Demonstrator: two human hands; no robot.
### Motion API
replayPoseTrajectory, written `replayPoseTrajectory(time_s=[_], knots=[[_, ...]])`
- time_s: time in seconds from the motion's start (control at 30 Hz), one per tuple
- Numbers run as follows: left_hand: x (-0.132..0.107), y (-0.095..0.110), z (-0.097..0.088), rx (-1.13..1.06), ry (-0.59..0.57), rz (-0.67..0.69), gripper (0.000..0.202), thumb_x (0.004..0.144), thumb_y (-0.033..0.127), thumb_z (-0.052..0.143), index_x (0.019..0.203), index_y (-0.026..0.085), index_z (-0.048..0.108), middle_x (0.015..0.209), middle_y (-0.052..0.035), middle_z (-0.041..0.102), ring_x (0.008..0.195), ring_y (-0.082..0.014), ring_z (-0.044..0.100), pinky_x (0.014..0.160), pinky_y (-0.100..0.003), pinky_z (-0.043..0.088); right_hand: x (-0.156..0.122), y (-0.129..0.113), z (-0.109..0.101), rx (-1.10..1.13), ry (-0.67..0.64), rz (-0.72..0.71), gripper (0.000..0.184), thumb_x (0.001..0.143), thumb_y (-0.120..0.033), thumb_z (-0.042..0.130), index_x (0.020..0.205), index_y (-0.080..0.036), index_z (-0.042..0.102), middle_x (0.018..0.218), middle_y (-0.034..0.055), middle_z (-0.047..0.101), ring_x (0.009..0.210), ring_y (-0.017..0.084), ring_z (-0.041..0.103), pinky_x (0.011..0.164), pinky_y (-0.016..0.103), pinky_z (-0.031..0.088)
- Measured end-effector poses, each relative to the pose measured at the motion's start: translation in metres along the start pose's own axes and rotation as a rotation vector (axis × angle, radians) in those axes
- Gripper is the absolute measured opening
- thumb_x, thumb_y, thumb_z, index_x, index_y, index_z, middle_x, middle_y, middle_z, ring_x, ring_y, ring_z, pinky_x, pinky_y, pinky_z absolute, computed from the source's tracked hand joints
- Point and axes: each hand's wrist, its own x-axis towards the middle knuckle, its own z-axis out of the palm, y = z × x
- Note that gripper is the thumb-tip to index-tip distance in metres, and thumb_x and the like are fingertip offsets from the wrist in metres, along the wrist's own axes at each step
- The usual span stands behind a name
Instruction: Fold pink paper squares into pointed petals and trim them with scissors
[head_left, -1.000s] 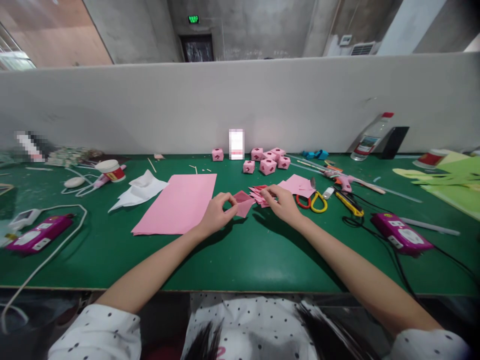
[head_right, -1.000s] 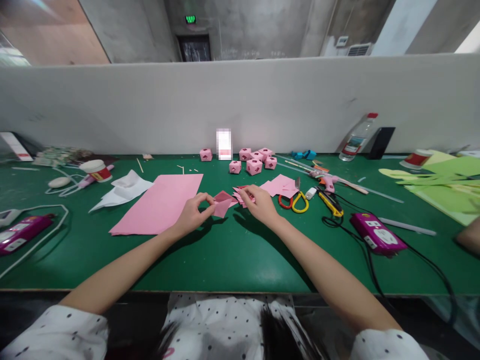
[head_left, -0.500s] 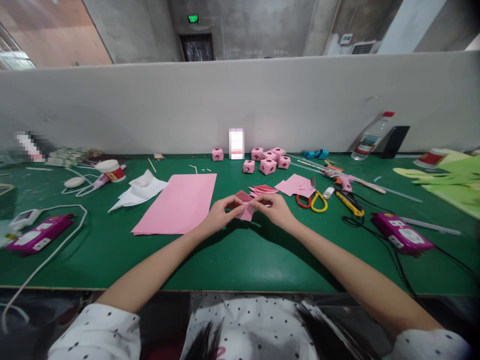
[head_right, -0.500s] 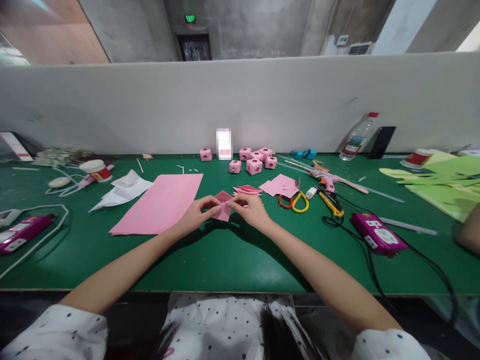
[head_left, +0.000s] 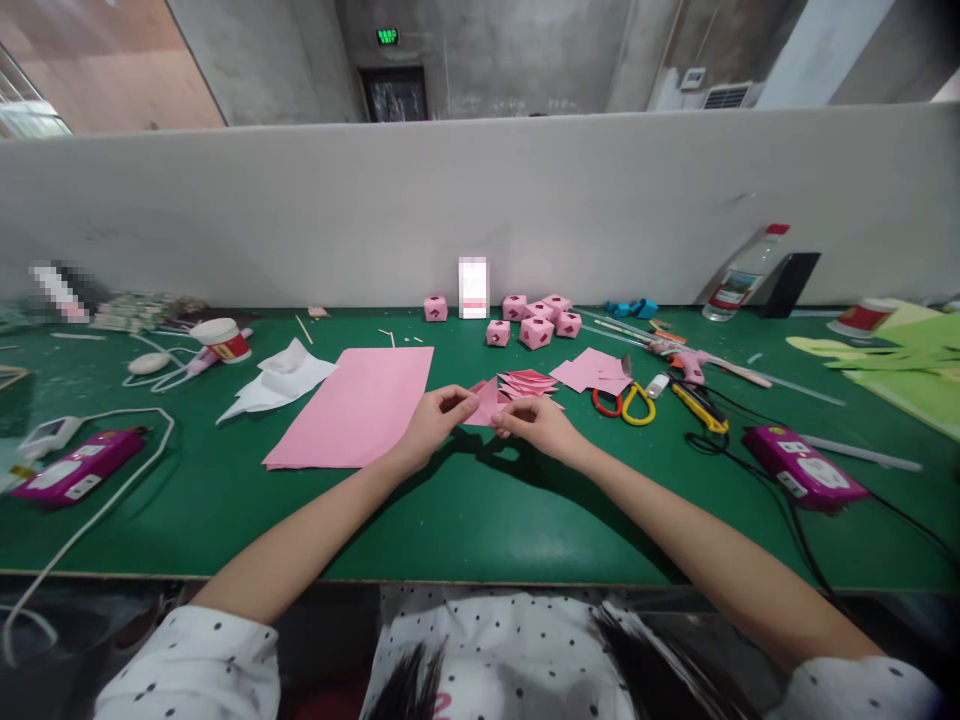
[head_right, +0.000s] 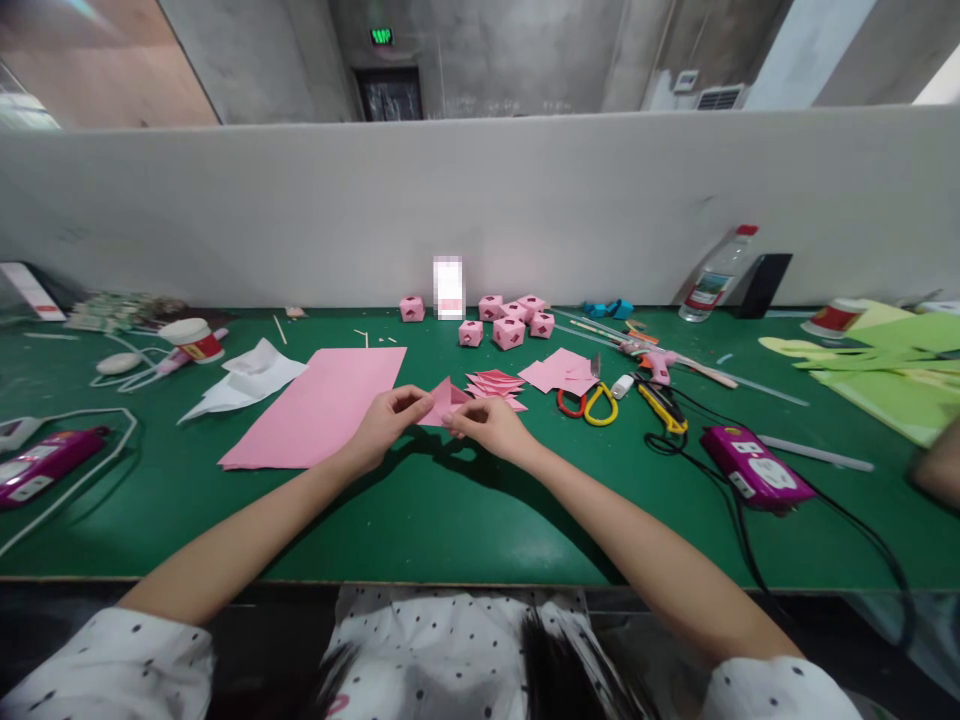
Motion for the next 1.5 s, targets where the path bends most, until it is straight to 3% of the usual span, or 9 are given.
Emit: replayPoseTrajectory(time_s=[0.43,0.63,0.83,1.3,1.5], knots=[[0.0,0.0004,0.0,0.003,-0.062,-0.033,0.035,0.075,0.048,0.07,0.078,0.014,0.063,0.064,0.003,0.052,0.057,-0.0082,0.039,0.054,-0.021,0.029,-0.0005,0.005,-0.0014,-0.098,0.017,-0.076,0.039,0.077,-0.053,0.067,0.08,-0.014,0.069,0.072,0.0038,0.068,0.065,0.015,0.061,0.061,0.026,0.047],[-0.0008,0.0017,-0.0006,0.001,-0.054,-0.037,0.034,0.077,0.047,0.069,0.075,0.014,0.061,0.062,0.0037,0.05,0.056,-0.0079,0.038,0.053,-0.021,0.027,-0.0017,-0.0024,-0.0019,-0.065,0.02,-0.109,0.05,0.093,-0.056,0.043,0.072,-0.015,0.064,0.069,0.0039,0.066,0.067,0.015,0.061,0.066,0.027,0.047],[-0.0011,0.0015,0.0005,-0.043,-0.04,-0.03,0.034,0.074,0.046,0.071,0.071,0.015,0.058,0.062,0.0038,0.051,0.056,-0.0078,0.04,0.054,-0.021,0.029,-0.003,0.0011,0.0003,-0.122,0.025,-0.105,0.038,0.078,-0.053,0.067,0.078,-0.015,0.068,0.072,0.003,0.067,0.064,0.015,0.059,0.061,0.026,0.045],[-0.0022,0.0033,0.001,-0.082,-0.036,-0.071,0.037,0.071,0.045,0.075,0.066,0.015,0.055,0.061,0.0037,0.052,0.057,-0.0079,0.043,0.055,-0.021,0.031,-0.004,-0.0013,0.0015,-0.17,-0.008,-0.16,0.041,0.088,-0.052,0.053,0.078,-0.016,0.067,0.073,0.0043,0.069,0.068,0.017,0.063,0.066,0.028,0.048],[-0.0027,0.0045,0.0025,-0.019,-0.081,-0.022,0.036,0.076,0.048,0.069,0.071,0.015,0.055,0.062,0.0046,0.049,0.057,-0.0079,0.042,0.054,-0.021,0.031,-0.0054,-0.0028,0.0021,-0.241,0.001,-0.194,0.037,0.09,-0.048,0.051,0.078,-0.016,0.066,0.072,0.0036,0.068,0.068,0.017,0.062,0.065,0.028,0.047]])
